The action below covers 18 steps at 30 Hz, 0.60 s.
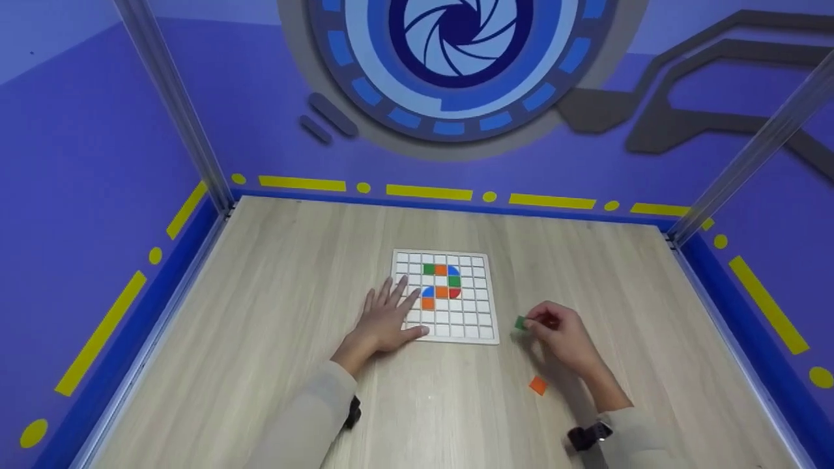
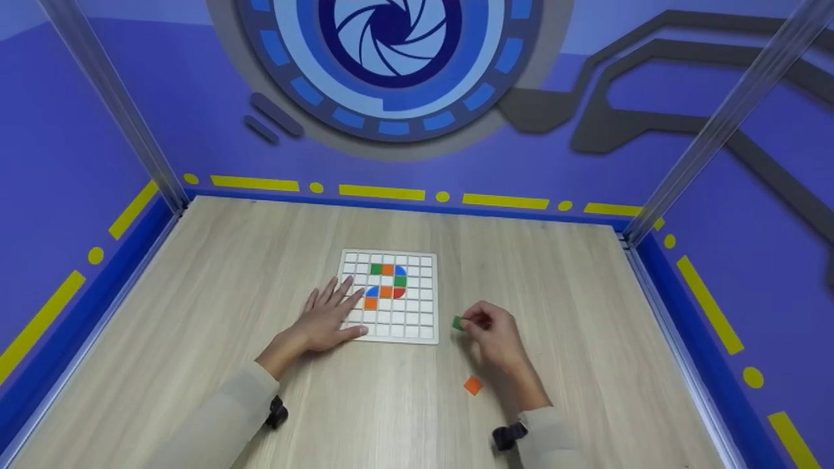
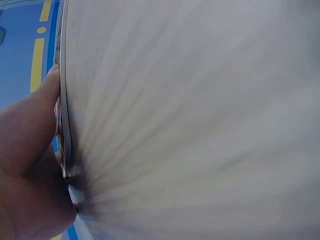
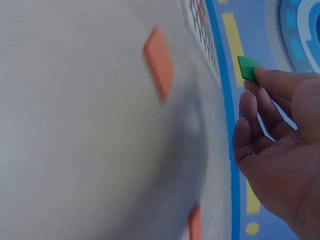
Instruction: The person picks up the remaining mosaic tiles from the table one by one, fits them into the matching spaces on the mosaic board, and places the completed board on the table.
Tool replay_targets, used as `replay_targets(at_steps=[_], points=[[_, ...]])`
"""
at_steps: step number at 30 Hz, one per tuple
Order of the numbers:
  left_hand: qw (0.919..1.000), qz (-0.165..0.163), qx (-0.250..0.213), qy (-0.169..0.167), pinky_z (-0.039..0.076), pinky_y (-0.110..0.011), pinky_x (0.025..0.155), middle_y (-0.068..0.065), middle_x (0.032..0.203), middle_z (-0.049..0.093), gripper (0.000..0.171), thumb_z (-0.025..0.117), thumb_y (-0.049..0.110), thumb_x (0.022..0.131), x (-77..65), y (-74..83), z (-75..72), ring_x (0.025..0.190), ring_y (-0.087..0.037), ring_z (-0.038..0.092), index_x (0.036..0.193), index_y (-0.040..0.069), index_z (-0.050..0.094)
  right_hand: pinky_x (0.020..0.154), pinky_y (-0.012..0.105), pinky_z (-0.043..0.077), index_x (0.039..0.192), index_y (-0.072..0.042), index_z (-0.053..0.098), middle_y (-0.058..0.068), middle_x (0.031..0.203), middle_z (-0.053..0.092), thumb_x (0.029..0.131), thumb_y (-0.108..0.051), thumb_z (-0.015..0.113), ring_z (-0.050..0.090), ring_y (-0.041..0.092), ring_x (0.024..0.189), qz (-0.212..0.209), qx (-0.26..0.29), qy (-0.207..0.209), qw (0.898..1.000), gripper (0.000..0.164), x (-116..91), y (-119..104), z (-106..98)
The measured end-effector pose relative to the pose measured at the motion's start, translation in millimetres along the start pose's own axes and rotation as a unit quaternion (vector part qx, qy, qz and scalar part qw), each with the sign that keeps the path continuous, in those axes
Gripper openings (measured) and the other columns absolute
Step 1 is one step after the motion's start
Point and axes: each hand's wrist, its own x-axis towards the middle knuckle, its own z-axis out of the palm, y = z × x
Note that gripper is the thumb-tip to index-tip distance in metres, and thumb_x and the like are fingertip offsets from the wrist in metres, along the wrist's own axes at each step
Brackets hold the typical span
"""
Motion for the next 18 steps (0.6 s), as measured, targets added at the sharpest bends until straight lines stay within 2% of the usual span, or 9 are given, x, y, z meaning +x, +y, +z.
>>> replay_targets(at_steps=[7,12,18], points=[[1.0,0.002,0.006,0.0,-0.001,-0.067,0.126,-0.014,0.178,0.003,0.086,0.058,0.061,0.103,1.8,-0.9,0.9,0.162,-0.042,-0.006,0.17,0.016,0.026,0.077,0.029,0.052,0.103,-0.016,0.076,0.007,0.1,0.069,0.098,-0.01,0.076,0.06,0.025,0.094,0.008,0.034,-0.019,0.999,0.008,26.0,-29.1,60.1],[0.9999,0.002,0.01,0.002,0.001,-0.067,0.126,-0.013,0.178,0.004,0.086,0.057,0.063,0.103,0.4,-1.1,1.0,0.162,-0.042,-0.004,0.17,0.017,0.027,0.077,0.03,0.052,0.102,-0.016,0.076,0.007,0.099,0.067,0.098,-0.01,0.077,0.06,0.026,0.094,0.018,0.068,-0.017,0.997,0.006,38.9,-38.8,102.4],[0.9998,0.0,0.019,0.005,0.005,-0.067,0.126,-0.013,0.178,0.007,0.086,0.056,0.064,0.102,0.8,0.1,1.4,0.163,-0.042,-0.001,0.169,0.017,0.029,0.075,0.029,0.051,0.1,-0.013,0.074,0.004,0.094,0.067,0.097,-0.009,0.078,0.061,0.022,0.089,-0.007,0.053,-0.038,0.998,0.006,53.3,-44.9,133.0]])
